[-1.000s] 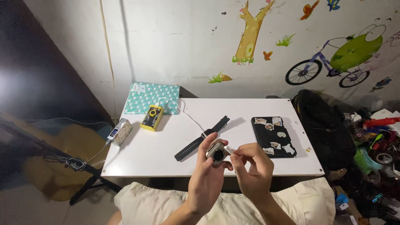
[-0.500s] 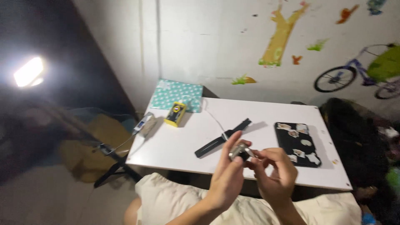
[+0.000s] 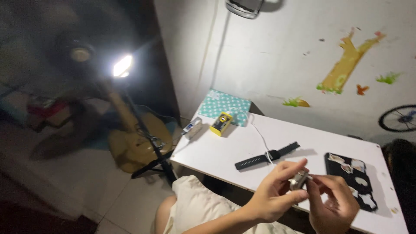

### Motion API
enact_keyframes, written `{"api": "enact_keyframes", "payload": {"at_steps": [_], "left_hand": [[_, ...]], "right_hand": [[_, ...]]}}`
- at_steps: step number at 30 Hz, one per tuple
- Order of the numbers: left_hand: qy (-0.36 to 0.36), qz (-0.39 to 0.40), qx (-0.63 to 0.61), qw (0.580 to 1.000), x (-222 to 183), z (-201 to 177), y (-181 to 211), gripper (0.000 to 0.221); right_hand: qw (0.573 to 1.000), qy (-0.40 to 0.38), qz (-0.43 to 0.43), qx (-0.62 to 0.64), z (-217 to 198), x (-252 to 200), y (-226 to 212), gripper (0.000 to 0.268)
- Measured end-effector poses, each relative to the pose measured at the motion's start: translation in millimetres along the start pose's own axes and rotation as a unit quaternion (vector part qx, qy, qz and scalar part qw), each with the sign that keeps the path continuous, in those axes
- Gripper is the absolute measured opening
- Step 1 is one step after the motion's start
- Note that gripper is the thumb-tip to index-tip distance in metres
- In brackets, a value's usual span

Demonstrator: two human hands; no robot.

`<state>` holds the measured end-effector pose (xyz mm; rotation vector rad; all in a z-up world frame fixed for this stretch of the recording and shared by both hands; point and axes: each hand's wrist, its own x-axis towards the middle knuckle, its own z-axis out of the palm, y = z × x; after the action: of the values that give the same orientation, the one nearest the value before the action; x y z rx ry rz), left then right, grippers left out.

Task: Inspecting and testing a smartwatch by connecting it to a power source and using a multimeter to check its status.

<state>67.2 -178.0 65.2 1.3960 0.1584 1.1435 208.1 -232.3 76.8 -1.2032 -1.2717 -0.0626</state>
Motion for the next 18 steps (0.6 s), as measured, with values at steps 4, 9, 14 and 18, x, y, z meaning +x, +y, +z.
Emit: {"api": "enact_keyframes", "payload": {"at_steps": [4,9,14,18], "left_hand": [[0.016,-0.025,-0.017,0.999,-3.0,1.6,4.5,0.08],[0.028,-0.017,-0.033,0.999,-7.9,6.8,17.7,0.082],[0.045,0.079,0.144,0.985,-7.6,5.0,47.2,0.085],[0.061,0.131,0.216,0.966,-5.6,1.1,49.1,0.083]], "right_hand": [[1.0,0.017,-0.006,-0.009,1.3,-1.9,-10.9,0.008],[1.0,0.02,-0.001,-0.014,-2.2,-5.3,-22.5,0.01],[0.998,0.009,0.061,0.015,-9.0,-8.9,-25.4,0.02],[0.991,0.03,0.117,0.059,-9.8,-14.2,-14.8,0.021]]}}
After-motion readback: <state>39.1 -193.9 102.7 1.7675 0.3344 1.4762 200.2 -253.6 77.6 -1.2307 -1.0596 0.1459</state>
